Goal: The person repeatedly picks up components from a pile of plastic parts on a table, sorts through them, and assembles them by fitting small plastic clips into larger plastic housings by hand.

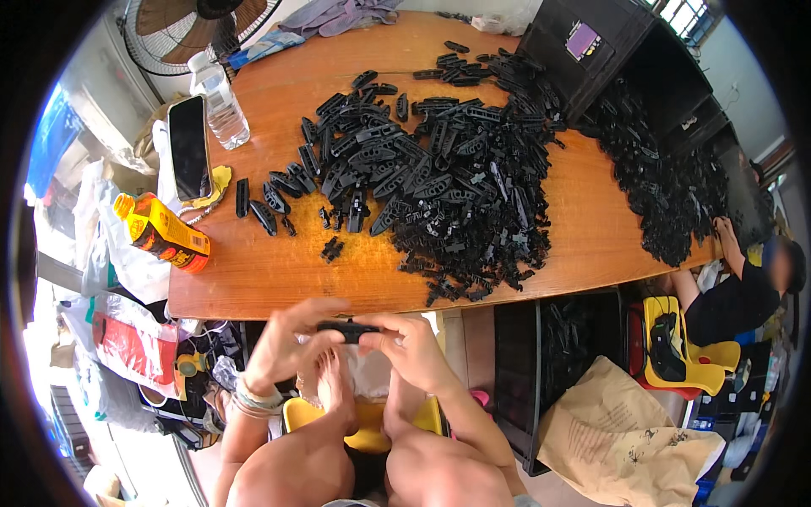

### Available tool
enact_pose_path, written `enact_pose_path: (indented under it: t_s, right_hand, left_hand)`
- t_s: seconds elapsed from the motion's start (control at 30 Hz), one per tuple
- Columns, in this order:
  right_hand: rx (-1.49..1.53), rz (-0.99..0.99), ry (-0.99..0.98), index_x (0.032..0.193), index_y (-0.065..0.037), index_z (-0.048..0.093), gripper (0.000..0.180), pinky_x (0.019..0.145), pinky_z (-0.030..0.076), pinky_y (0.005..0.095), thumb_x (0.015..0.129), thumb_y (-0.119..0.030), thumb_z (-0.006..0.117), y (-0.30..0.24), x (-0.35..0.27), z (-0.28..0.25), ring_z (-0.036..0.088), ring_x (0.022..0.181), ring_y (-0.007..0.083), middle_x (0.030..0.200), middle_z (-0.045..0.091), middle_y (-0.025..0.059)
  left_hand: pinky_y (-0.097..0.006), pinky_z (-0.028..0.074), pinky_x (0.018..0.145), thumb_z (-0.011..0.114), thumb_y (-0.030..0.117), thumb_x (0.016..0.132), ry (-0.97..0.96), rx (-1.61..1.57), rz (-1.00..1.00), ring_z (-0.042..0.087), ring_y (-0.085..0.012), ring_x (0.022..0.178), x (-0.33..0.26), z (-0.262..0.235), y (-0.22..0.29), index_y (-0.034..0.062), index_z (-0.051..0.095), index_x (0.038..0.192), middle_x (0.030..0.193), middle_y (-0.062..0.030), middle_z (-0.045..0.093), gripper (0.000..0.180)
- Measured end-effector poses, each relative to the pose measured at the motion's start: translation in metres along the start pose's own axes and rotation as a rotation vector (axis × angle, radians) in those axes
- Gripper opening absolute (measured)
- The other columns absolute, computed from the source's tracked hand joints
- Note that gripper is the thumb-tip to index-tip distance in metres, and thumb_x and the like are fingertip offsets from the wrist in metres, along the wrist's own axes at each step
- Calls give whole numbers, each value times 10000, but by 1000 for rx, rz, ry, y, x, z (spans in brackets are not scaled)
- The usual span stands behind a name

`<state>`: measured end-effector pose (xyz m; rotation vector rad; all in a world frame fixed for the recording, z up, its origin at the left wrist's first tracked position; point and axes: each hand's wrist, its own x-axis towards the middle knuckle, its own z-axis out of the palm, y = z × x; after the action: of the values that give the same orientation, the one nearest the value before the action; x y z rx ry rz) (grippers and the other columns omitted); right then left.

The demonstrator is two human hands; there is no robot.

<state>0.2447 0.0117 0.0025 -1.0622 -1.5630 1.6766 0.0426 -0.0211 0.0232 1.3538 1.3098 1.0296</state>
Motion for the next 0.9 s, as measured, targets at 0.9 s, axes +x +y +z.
enact_pose_path:
  t_s: [0.9]
  right_hand:
    - [103, -392, 310, 1051, -11, 638, 225, 614, 451, 231, 839, 56, 600, 5, 73, 16, 559, 740, 115, 904, 599, 33]
  left_hand:
    - [-421, 425, 880, 644, -52, 700, 451, 747, 337, 500, -369, 1030, 31, -62, -43, -6, 541, 998, 1087, -171, 534, 319]
